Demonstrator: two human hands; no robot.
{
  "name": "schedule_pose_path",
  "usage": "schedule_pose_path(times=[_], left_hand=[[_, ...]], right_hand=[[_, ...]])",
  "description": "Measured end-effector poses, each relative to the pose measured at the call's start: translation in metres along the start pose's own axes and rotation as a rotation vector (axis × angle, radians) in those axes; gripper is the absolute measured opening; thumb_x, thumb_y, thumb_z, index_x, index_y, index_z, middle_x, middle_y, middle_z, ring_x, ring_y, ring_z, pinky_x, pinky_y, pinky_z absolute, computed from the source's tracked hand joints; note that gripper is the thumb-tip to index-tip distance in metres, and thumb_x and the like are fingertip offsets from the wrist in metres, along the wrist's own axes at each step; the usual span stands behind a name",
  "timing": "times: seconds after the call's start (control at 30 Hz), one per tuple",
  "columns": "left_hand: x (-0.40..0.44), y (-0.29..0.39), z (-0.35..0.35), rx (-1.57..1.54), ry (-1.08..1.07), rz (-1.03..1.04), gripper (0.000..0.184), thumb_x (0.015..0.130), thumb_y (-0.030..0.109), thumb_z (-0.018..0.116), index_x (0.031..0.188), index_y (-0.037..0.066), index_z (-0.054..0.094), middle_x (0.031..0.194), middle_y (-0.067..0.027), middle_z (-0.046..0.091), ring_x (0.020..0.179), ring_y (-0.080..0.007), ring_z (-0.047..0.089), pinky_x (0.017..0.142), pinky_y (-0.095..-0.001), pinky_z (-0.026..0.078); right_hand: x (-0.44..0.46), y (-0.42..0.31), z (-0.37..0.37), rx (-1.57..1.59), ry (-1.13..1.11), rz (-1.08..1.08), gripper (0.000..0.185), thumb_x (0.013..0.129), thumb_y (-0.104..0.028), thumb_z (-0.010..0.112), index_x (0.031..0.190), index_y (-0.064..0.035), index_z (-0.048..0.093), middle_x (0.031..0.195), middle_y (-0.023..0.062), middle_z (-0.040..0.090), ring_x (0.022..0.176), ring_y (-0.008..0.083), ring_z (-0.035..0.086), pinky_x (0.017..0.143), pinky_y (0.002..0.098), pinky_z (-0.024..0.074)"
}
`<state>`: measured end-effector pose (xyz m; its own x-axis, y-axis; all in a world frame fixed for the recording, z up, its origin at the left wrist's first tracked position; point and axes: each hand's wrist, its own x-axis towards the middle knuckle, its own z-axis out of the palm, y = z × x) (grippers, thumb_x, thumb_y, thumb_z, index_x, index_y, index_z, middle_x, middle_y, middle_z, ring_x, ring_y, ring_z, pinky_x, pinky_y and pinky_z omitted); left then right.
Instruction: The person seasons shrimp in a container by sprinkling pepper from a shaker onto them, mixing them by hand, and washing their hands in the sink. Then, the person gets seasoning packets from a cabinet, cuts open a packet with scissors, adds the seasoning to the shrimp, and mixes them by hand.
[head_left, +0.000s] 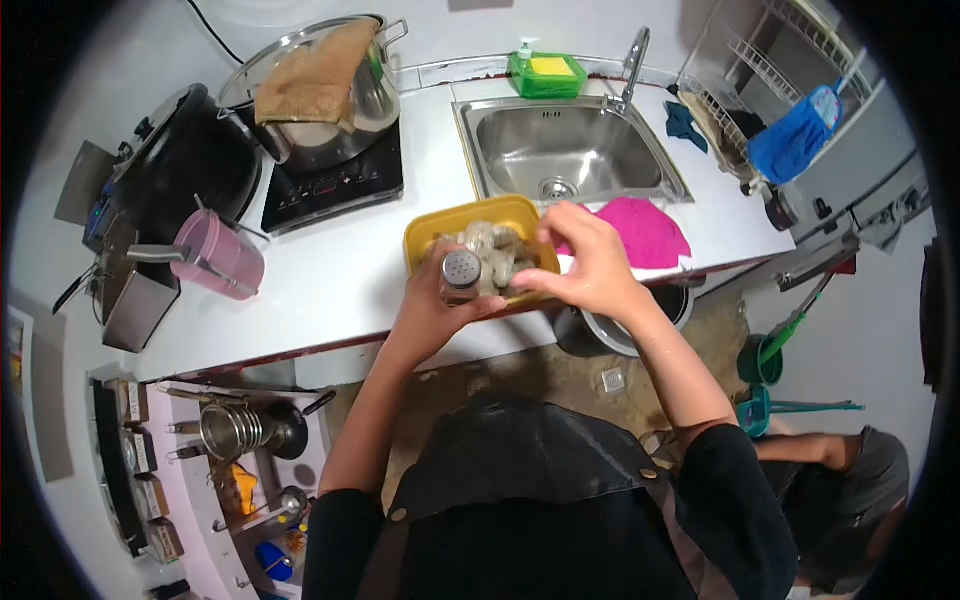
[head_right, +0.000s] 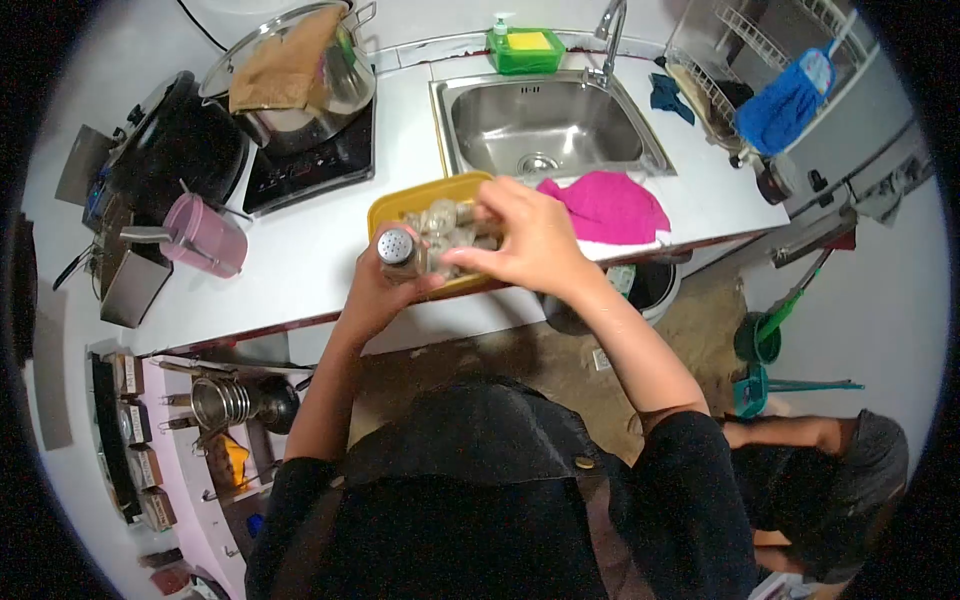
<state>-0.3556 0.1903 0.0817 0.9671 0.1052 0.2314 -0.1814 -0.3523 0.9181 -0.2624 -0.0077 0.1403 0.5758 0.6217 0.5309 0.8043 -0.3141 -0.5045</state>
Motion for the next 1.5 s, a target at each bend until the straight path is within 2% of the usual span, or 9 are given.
schedule_pose_path(times=[0.13,0.23,0.4,0.57,0.77,0.97,1.27,1.47,1.5], left_hand=[[0.056,-0.023,-0.006,0.011,-0.004,0.065,0.057,0.072,0.023,0.077,0.113,0.004,0.042,0.106,-0.0127,0.049,0.098,-0.0267,0.052,0.085,-0.0372,0.043],[0.114,-0.029,-0.021,0.099,0.051,0.089,0.043,0.079,0.015,0.071,0.113,0.006,0.045,0.101,-0.0039,0.051,0.094,-0.0158,0.052,0.083,-0.0308,0.044],[0.198,-0.027,-0.017,0.412,0.084,0.222,0.037,0.07,0.024,0.079,0.096,0.007,0.06,0.089,-0.0022,0.058,0.087,-0.0146,0.056,0.075,-0.0313,0.044],[0.225,-0.001,0.067,-0.014,-0.357,0.035,0.037,0.069,0.014,0.079,0.1,0.007,0.06,0.096,-0.0028,0.064,0.087,-0.0138,0.06,0.076,-0.0314,0.047],[0.229,-0.045,0.153,0.137,-0.875,0.099,0.041,0.064,0.017,0.08,0.099,0.005,0.061,0.095,-0.0094,0.066,0.086,-0.0232,0.062,0.078,-0.0353,0.048],[0.23,-0.016,0.162,0.338,-0.743,0.091,0.042,0.062,0.017,0.079,0.099,0.005,0.063,0.094,-0.013,0.064,0.086,-0.0322,0.061,0.077,-0.037,0.048],[0.208,0.019,0.118,-0.217,-0.363,-0.16,0.047,0.063,0.01,0.08,0.105,0.004,0.06,0.097,-0.0041,0.062,0.093,-0.0141,0.059,0.08,-0.0302,0.05],[0.178,0.027,0.078,0.037,-0.164,-0.239,0.049,0.064,0.013,0.081,0.106,0.002,0.06,0.099,-0.0055,0.062,0.091,-0.0146,0.059,0.08,-0.0287,0.048],[0.173,0.026,0.078,0.032,-0.16,-0.236,0.048,0.064,0.015,0.081,0.105,0.002,0.061,0.101,-0.0065,0.061,0.091,-0.0146,0.058,0.08,-0.0286,0.047]], right_hand=[[-0.002,0.057,-0.014,0.02,-0.031,0.233,0.038,0.074,-0.032,0.073,0.073,-0.0022,0.05,0.067,0.0071,0.046,0.056,0.0186,0.047,0.053,0.0304,0.0392],[-0.019,0.096,-0.014,0.068,-0.011,0.427,0.033,0.077,-0.025,0.071,0.07,-0.0013,0.049,0.064,0.0067,0.044,0.054,0.0176,0.043,0.051,0.0303,0.036],[-0.043,0.161,-0.019,-0.017,0.124,0.566,0.026,0.079,-0.017,0.067,0.069,-0.0008,0.05,0.062,0.0075,0.044,0.054,0.0171,0.043,0.05,0.0305,0.0344],[-0.048,0.216,-0.044,0.026,0.251,0.682,0.019,0.08,-0.011,0.066,0.072,-0.0008,0.051,0.065,0.0062,0.049,0.058,0.0132,0.045,0.053,0.0272,0.0365],[-0.063,0.248,-0.069,0.156,0.34,0.773,0.015,0.086,-0.007,0.061,0.076,-0.0031,0.051,0.065,-0.0054,0.044,0.063,0.0026,0.04,0.055,0.0189,0.0333],[-0.071,0.253,-0.071,0.284,0.326,0.761,0.016,0.086,-0.008,0.061,0.076,-0.0033,0.05,0.067,-0.0056,0.043,0.063,0.0031,0.039,0.057,0.0187,0.0329],[-0.002,0.215,-0.07,-0.003,0.065,0.445,0.02,0.078,-0.017,0.066,0.076,-0.0003,0.056,0.072,0.0093,0.053,0.067,0.025,0.052,0.061,0.0354,0.0416],[-0.022,0.273,-0.051,-0.349,-0.265,0.381,0.017,0.075,-0.02,0.068,0.082,-0.0051,0.063,0.092,0.0115,0.057,0.097,0.0337,0.049,0.086,0.042,0.0408],[-0.018,0.272,-0.054,-0.372,-0.307,0.319,0.016,0.076,-0.018,0.068,0.081,-0.0042,0.063,0.084,0.0112,0.059,0.083,0.0297,0.055,0.077,0.0382,0.0446]])
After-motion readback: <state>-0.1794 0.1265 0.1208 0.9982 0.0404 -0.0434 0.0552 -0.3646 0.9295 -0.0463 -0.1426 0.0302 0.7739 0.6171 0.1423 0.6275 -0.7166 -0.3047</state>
